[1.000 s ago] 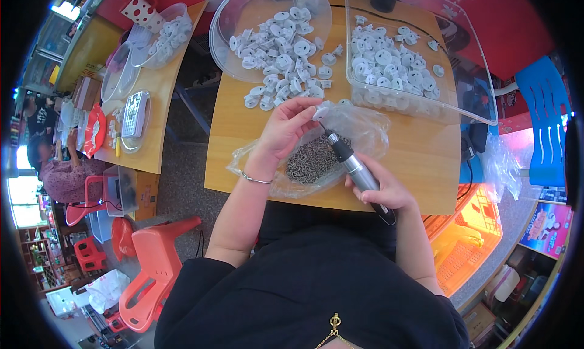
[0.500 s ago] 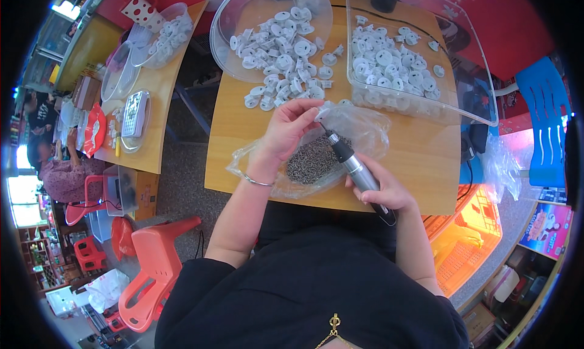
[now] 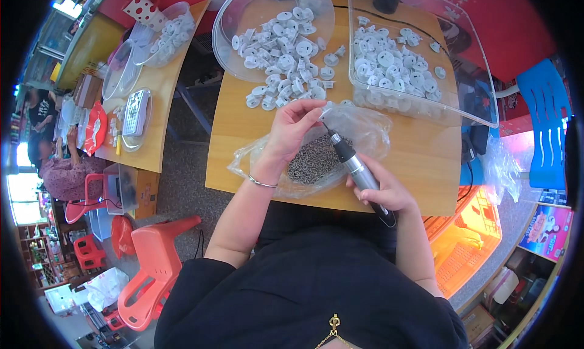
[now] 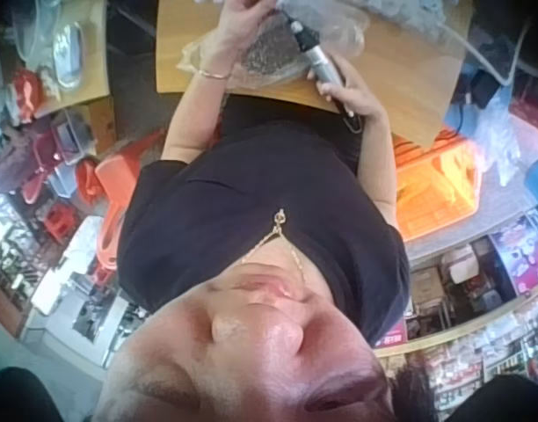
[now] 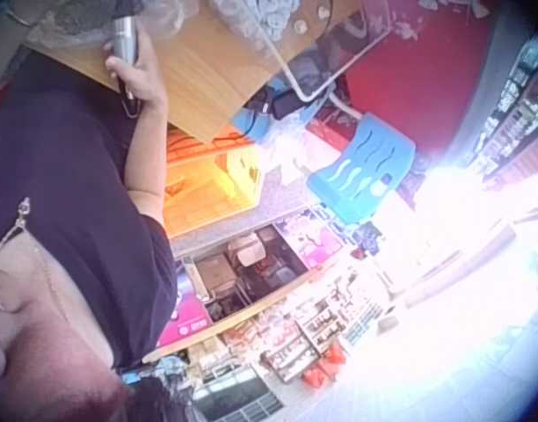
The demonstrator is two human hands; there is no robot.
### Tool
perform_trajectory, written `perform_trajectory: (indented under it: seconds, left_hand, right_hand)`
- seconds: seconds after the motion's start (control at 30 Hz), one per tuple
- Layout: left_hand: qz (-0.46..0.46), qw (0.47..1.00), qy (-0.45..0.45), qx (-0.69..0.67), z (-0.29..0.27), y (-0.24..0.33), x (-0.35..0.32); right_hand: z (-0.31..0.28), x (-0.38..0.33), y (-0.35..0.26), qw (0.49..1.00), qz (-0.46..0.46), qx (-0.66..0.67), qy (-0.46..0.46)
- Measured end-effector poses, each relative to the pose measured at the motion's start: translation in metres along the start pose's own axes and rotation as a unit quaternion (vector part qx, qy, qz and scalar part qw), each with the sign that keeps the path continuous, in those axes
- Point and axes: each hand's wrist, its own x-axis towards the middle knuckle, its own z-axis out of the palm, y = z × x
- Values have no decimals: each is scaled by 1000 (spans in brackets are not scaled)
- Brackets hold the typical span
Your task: The person assembles plastic components by picking up plastic parts and driving screws into them using an electric screwdriver.
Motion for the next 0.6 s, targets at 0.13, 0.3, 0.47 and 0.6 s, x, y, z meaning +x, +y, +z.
perform_trajectory:
  seconds: [0.13,0.3,0.47,0.6]
  left_hand:
    - [0,1000,1,-2,-1,0,-1]
    - [-8,1000,-6,14,-1,1,-1]
    - [-3,1000,-3,24,-2,0,-1]
    - [-1,999,-7,48,0,1,-3]
  right_hand:
    - [1,1,1,1000,-10,-8,3]
    - [1,1,0,1000,-7,-15,4]
    - [-1,0,-4,999,8,-31,-6]
    - [-1,-1,-3,1000,21,-15,-3]
